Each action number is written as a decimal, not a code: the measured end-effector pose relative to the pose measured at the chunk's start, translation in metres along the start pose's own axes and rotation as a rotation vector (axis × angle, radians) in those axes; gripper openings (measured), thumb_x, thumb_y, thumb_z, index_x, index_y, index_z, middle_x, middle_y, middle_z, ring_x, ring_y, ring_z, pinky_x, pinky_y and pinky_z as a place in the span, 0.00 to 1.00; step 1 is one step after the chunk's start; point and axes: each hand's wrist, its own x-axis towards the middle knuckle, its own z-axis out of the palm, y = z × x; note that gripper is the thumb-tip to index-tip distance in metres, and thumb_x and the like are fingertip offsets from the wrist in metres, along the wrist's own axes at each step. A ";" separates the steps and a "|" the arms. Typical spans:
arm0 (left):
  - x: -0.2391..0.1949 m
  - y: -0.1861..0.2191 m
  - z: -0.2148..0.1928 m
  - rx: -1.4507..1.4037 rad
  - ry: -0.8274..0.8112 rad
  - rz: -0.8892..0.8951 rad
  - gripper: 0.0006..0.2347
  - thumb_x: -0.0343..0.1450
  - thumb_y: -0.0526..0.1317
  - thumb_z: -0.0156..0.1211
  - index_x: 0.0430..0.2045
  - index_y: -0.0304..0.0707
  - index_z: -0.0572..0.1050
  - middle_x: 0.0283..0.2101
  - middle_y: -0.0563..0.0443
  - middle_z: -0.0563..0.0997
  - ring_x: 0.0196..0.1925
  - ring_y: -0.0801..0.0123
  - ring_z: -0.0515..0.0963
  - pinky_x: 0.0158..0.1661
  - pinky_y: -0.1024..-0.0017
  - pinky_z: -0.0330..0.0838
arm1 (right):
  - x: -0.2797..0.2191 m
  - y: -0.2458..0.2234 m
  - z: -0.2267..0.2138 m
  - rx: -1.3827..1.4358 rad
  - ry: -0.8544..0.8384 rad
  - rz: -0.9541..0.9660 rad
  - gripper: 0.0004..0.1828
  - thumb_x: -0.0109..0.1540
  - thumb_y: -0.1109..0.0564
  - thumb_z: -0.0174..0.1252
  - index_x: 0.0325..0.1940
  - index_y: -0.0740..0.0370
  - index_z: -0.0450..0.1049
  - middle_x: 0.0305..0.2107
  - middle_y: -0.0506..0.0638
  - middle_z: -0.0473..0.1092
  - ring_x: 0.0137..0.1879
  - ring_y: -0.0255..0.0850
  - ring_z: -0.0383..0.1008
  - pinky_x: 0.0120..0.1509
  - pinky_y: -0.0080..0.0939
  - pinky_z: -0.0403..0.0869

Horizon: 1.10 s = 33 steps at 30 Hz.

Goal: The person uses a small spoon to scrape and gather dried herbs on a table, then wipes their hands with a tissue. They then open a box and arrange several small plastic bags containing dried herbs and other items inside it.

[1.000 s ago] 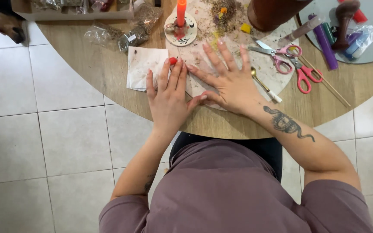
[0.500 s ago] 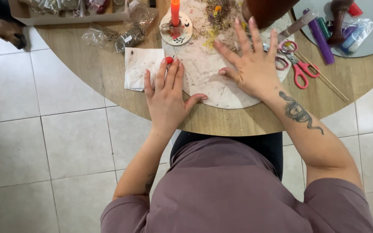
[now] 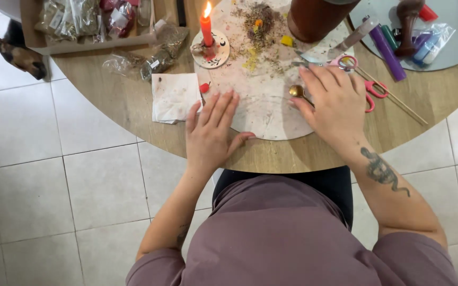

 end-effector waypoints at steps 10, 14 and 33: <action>0.021 0.041 0.013 -0.126 -0.337 0.371 0.36 0.62 0.67 0.44 0.60 0.46 0.59 0.65 0.55 0.61 0.68 0.65 0.55 0.66 0.55 0.41 | -0.047 0.031 0.022 0.017 0.026 0.205 0.08 0.62 0.45 0.58 0.40 0.45 0.69 0.34 0.38 0.65 0.41 0.35 0.69 0.42 0.37 0.66; 0.035 0.057 0.019 -0.149 -0.459 0.459 0.38 0.62 0.68 0.40 0.62 0.45 0.55 0.67 0.54 0.55 0.70 0.64 0.52 0.66 0.54 0.39 | -0.029 0.047 0.036 0.265 0.050 0.153 0.11 0.68 0.51 0.46 0.48 0.60 0.64 0.32 0.52 0.64 0.38 0.50 0.70 0.43 0.45 0.68; 0.063 0.100 0.042 -0.103 -0.480 0.621 0.41 0.61 0.70 0.34 0.64 0.42 0.50 0.69 0.50 0.51 0.71 0.62 0.48 0.67 0.59 0.40 | -0.036 0.068 0.029 0.298 0.302 0.304 0.10 0.60 0.52 0.51 0.41 0.59 0.65 0.32 0.47 0.60 0.38 0.49 0.71 0.38 0.42 0.70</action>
